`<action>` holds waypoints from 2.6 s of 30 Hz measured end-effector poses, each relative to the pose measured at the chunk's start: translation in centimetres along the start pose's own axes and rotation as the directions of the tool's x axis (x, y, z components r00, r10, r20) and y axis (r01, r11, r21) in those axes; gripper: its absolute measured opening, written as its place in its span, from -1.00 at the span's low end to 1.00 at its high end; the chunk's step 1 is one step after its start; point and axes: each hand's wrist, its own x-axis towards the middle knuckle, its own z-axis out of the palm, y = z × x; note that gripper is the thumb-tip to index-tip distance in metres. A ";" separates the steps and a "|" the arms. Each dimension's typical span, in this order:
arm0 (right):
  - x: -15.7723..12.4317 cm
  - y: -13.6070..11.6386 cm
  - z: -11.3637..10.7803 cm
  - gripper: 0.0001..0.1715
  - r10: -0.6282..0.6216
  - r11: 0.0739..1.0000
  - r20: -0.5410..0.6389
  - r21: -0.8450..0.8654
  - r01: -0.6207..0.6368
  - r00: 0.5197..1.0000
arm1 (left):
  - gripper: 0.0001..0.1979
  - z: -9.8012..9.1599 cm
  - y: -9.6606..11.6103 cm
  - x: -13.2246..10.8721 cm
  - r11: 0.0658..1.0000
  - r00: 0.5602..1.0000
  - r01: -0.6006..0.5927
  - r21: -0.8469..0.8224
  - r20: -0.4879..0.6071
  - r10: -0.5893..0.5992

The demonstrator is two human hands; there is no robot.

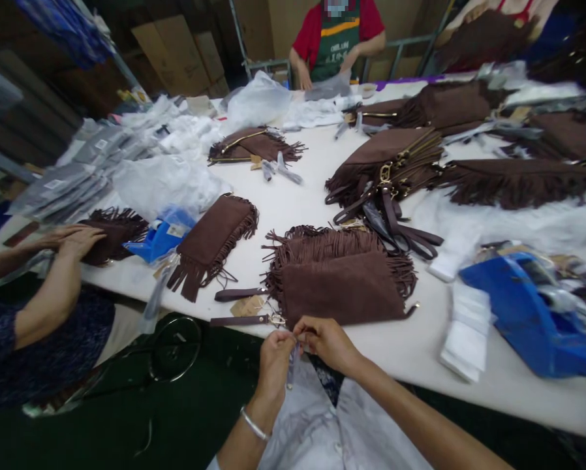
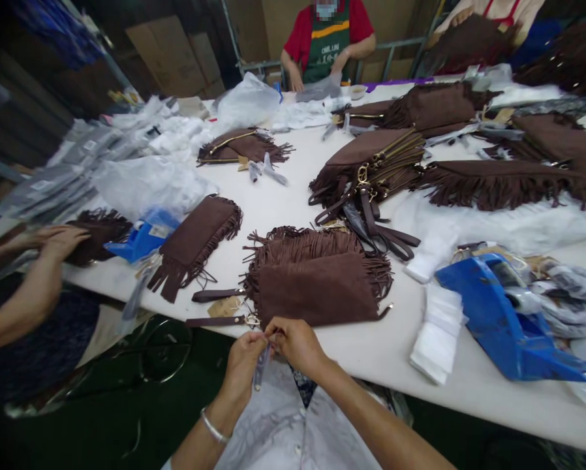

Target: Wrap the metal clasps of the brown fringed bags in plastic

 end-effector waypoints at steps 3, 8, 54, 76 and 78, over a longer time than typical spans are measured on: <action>0.1 -0.8 0.0 -0.78 0.020 0.980 -0.023 -0.196 -0.024 1.000 | -0.82 0.0 -0.3 0.0 1.000 1.000 0.003 -0.016 0.025 -0.003; 0.3 -2.5 0.0 -0.68 0.058 0.865 -0.033 -0.498 -0.067 0.998 | -0.79 -0.3 -0.4 -0.3 0.998 0.997 -0.026 -0.061 0.075 0.030; 0.7 -3.5 0.1 -0.66 0.126 0.701 0.009 -0.709 -0.083 0.992 | -0.73 -0.3 0.9 -1.1 0.971 0.991 0.119 -0.209 0.091 -0.101; -0.4 -3.7 1.1 -0.69 0.093 0.671 -0.108 -0.727 -0.142 0.990 | -0.82 0.8 -1.6 -0.4 0.990 0.997 -0.040 -0.133 -0.070 0.031; -0.5 -3.9 1.6 -0.71 0.092 0.640 -0.148 -0.749 -0.173 0.985 | -0.82 0.8 -1.8 -0.3 0.992 0.996 -0.058 -0.115 -0.075 0.050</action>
